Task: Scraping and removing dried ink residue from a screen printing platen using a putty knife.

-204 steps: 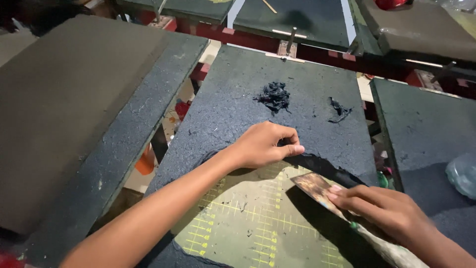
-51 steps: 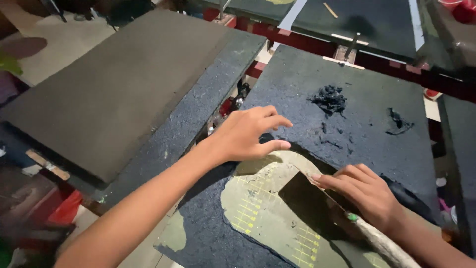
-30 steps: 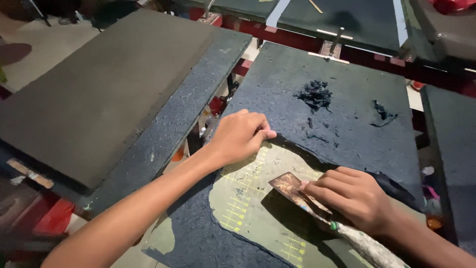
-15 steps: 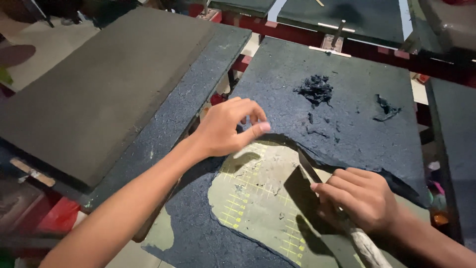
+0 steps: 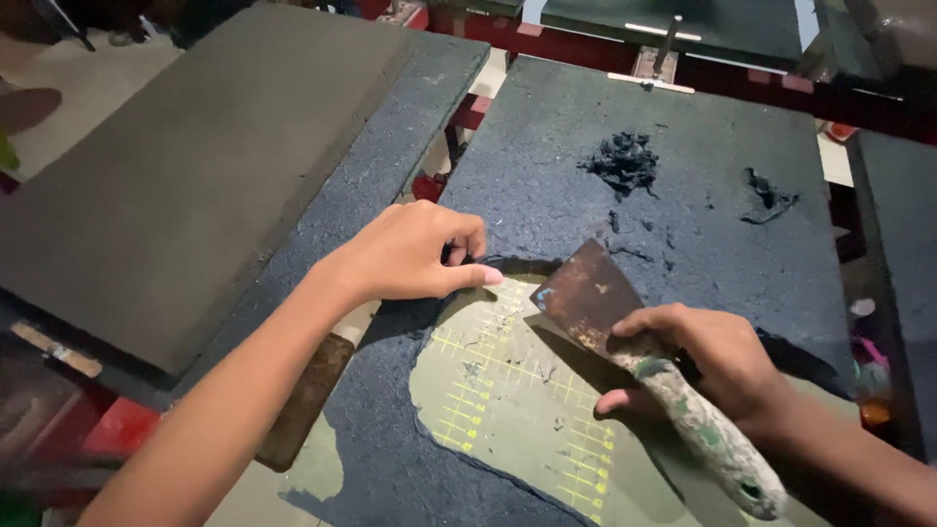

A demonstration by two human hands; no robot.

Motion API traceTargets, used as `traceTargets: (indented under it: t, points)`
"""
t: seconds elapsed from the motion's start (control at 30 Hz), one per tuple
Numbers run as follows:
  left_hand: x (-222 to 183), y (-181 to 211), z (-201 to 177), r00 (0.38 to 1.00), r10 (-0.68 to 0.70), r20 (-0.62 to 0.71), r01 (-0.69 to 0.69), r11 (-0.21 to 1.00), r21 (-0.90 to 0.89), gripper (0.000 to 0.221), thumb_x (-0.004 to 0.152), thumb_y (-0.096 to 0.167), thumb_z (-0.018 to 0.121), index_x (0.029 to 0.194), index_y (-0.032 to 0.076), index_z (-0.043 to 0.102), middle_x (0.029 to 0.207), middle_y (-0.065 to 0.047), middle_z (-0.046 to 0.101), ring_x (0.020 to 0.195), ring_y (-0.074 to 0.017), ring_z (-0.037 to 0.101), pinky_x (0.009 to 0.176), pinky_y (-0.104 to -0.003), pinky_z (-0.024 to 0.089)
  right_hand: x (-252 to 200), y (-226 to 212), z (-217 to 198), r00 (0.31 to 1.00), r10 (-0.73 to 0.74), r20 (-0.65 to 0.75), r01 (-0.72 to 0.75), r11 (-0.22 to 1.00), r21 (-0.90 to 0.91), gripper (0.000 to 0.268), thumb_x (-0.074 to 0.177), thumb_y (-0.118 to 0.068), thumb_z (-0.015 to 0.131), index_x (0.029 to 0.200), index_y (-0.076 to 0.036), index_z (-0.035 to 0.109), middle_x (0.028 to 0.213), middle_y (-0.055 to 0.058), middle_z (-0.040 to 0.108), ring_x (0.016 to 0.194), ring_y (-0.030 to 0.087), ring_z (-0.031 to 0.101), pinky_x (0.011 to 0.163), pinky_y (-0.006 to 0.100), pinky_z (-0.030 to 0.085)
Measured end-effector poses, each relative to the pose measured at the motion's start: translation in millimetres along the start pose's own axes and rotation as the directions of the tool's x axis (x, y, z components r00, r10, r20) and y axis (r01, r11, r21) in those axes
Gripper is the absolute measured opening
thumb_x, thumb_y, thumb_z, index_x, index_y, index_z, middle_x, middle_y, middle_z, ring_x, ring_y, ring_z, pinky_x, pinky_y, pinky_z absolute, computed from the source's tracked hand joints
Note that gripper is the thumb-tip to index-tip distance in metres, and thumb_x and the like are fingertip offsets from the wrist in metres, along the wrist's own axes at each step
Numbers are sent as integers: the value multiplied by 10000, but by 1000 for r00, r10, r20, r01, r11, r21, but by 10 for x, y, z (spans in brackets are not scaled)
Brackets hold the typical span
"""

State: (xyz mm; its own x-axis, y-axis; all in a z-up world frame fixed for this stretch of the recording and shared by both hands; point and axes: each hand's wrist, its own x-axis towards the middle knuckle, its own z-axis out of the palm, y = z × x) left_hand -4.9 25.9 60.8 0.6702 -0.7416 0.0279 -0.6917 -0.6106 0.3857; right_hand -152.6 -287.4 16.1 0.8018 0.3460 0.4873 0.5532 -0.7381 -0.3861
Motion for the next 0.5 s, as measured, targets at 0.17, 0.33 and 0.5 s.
traceTargets:
  t: [0.17,0.33,0.5]
  points:
    - [9,-31,14,996,-40,77,42,999,-24,337,1046,444,530,867,173,617,679,35,594,568,-146,489,589,-344,355,68,72,-145,901,280,333,-366,901,232,717,645,-294,949,1287,-208,639,1212,-25,815,1123,102,788,841,290,657]
    - [3,-50,24,989,-104,101,111,992,-59,362,1081,437,462,856,176,574,702,34,595,604,-159,501,657,-356,369,298,-294,-508,822,279,497,-508,753,418,573,914,-208,580,1480,-150,510,1500,11,642,1363,138,675,1078,379,613]
    - [1,-132,52,994,-79,81,87,991,-97,380,1055,491,453,866,191,590,693,27,584,632,-175,504,677,-358,340,395,-592,-444,879,19,477,-475,-65,877,633,1018,-374,770,1425,-59,402,1037,357,813,1041,452,787,797,536,600]
